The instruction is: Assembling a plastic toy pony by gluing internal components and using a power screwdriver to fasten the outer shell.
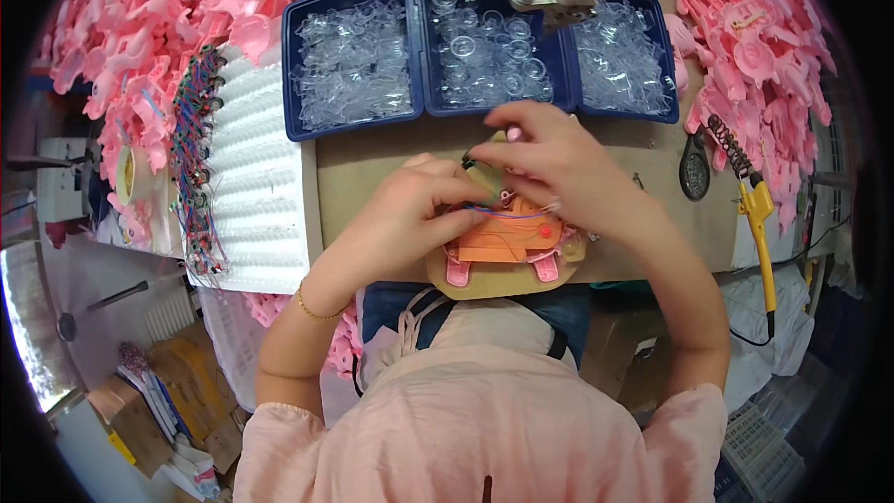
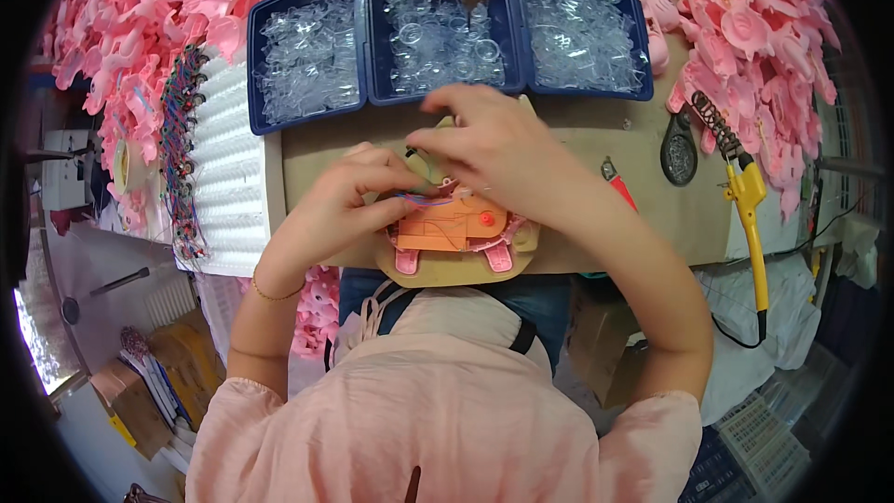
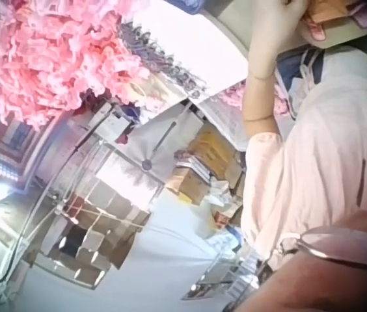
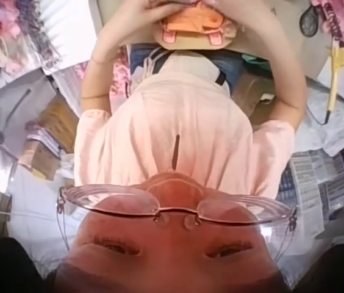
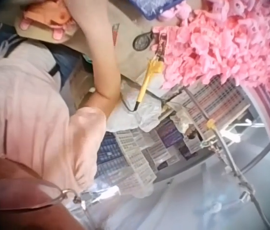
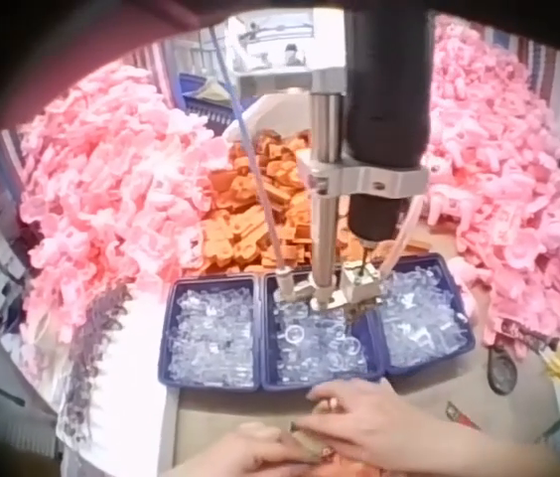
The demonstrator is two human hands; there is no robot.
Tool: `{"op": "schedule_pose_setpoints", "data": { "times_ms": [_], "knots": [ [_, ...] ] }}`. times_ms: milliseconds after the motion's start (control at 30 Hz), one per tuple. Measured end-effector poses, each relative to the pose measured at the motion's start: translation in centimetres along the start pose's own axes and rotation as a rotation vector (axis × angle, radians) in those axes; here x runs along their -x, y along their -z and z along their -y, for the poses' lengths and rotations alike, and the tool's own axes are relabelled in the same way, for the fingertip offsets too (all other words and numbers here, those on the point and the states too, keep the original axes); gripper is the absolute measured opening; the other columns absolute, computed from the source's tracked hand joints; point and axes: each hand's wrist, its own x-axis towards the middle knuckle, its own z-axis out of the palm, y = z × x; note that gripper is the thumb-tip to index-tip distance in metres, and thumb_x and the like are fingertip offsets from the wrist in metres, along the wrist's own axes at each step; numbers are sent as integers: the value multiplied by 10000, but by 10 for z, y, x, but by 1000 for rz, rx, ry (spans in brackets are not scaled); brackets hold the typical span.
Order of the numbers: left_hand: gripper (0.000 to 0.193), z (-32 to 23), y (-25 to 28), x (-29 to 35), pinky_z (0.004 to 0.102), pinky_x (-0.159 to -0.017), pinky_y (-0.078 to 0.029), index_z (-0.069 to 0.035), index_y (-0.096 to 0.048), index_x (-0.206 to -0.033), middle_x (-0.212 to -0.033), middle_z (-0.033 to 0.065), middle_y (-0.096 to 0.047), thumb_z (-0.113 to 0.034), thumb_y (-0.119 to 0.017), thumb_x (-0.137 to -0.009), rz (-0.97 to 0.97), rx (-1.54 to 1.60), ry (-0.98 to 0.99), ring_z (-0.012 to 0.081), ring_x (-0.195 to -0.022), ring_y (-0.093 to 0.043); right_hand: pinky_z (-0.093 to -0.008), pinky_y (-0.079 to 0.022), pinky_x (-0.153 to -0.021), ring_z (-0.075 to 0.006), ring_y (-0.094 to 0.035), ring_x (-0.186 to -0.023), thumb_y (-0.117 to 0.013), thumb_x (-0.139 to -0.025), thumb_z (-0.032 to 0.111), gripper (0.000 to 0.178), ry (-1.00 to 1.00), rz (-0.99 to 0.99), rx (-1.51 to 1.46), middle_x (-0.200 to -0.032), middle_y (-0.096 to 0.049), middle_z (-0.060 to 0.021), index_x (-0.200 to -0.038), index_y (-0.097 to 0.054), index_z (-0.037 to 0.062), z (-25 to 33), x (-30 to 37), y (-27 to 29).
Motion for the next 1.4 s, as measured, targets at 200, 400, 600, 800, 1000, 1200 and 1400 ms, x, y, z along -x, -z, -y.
{"op": "schedule_pose_setpoints", "data": {
  "times_ms": [200,400,600,800,1000,1200,1400],
  "knots": [
    [194,-17,-1,0,338,-663,-450,-16,-640,-906,-740,104,-607,-119,-689,-749,-71,0,186,241,-721,-564,-413,-397,-848,-272,-540,-936,-666,-643,44,204,109,-97,98,-1026,-569,-70,-837,-606,62,1,-3,9],
    [181,-6,0,2,278,-622,-446,-2,-644,-890,-715,58,-594,-140,-692,-783,1,118,218,148,-693,-543,-315,-451,-699,-202,-579,-798,-647,-767,84,131,-677,250,-385,-872,-593,-74,-848,-575,12,18,15,40],
    [213,-9,3,1,249,-615,-442,27,-658,-904,-747,50,-590,-168,-679,-821,80,321,429,93,-688,-544,-301,-463,-698,-203,-594,-818,-618,-796,73,180,-344,6,-292,-899,-604,-97,-961,-601,3,0,28,23],
    [188,-8,-5,2,226,-610,-406,22,-665,-900,-777,12,-569,-146,-684,-817,58,321,377,72,-680,-502,-369,-442,-829,-277,-573,-967,-618,-757,97,282,-44,17,351,-1055,-599,-85,-1035,-618,49,7,53,13],
    [203,-8,-9,4,261,-618,-450,21,-667,-923,-751,72,-591,-134,-689,-794,21,172,225,127,-676,-562,-376,-446,-794,-276,-579,-915,-583,-787,65,196,-282,31,-17,-1004,-613,-119,-973,-638,40,7,41,25],
    [184,-10,-9,5,241,-626,-410,15,-668,-916,-763,39,-602,-118,-689,-790,3,258,274,95,-682,-504,-364,-453,-729,-282,-569,-849,-622,-769,90,134,-512,212,-132,-911,-601,-128,-869,-650,6,5,22,30],
    [235,-9,-9,6,242,-620,-464,33,-650,-983,-739,42,-611,-158,-648,-846,24,350,325,85,-675,-564,-379,-436,-727,-277,-548,-812,-655,-739,105,141,-330,123,124,-813,-557,-104,-851,-633,22,7,26,26]
  ]
}}
